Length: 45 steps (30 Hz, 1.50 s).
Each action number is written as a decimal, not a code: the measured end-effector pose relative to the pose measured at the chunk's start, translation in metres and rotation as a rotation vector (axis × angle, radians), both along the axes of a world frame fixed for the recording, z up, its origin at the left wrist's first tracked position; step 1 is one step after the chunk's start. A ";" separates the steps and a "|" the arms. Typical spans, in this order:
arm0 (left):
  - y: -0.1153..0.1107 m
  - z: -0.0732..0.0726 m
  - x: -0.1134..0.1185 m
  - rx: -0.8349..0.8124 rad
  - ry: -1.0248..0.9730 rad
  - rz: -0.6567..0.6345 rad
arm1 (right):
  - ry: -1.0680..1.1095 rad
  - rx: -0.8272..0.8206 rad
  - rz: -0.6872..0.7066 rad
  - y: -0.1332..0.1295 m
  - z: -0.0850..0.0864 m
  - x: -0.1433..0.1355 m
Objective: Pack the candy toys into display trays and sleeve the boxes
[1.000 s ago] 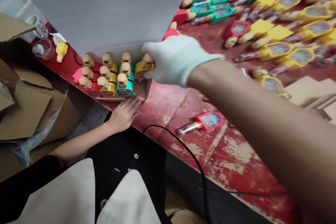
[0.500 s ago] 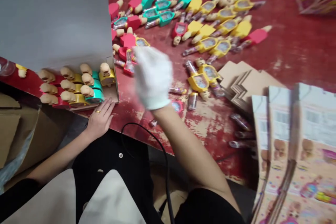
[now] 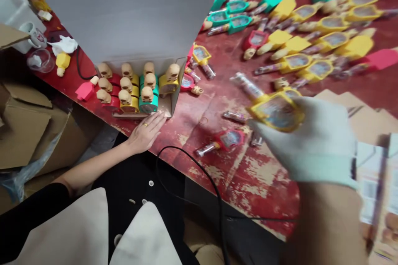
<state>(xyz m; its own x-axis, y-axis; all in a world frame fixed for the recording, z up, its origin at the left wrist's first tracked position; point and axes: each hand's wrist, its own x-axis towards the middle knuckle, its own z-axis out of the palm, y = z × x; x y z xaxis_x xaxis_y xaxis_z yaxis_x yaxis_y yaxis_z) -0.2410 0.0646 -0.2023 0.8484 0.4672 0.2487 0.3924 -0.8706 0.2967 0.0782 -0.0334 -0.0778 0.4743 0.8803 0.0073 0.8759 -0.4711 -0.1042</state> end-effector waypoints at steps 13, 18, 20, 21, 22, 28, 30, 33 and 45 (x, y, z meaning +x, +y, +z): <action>-0.001 -0.005 0.005 -0.006 -0.058 0.010 | -0.395 -0.351 0.497 0.068 0.074 -0.147; -0.002 0.001 0.005 -0.069 0.040 0.030 | -0.356 -0.401 0.736 0.110 0.081 -0.139; -0.002 0.003 0.004 -0.081 0.044 0.031 | -0.326 -0.392 0.764 0.120 0.084 -0.139; -0.003 0.003 0.004 -0.085 0.040 0.034 | -0.308 -0.393 0.770 0.124 0.085 -0.141; -0.002 0.004 0.004 -0.088 0.034 0.035 | -0.293 -0.400 0.778 0.127 0.086 -0.143; 0.000 0.007 0.004 -0.080 0.018 0.027 | -0.374 -0.450 0.827 0.123 0.092 -0.154; 0.000 0.008 0.004 -0.071 0.017 0.030 | -0.418 -0.423 0.901 0.120 0.092 -0.153; 0.002 0.008 0.002 -0.047 0.001 0.018 | -0.437 -0.345 1.065 0.122 0.083 -0.147; 0.006 0.007 -0.003 -0.096 -0.115 -0.053 | -0.035 -0.080 0.876 0.124 0.059 -0.136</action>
<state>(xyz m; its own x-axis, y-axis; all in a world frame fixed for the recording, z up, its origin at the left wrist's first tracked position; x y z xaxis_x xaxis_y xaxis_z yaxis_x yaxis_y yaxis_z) -0.2440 0.0705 -0.1956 0.8410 0.4488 0.3021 0.3051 -0.8546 0.4202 -0.0578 0.0907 -0.0188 -0.3714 0.9260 -0.0681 0.9277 0.3673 -0.0662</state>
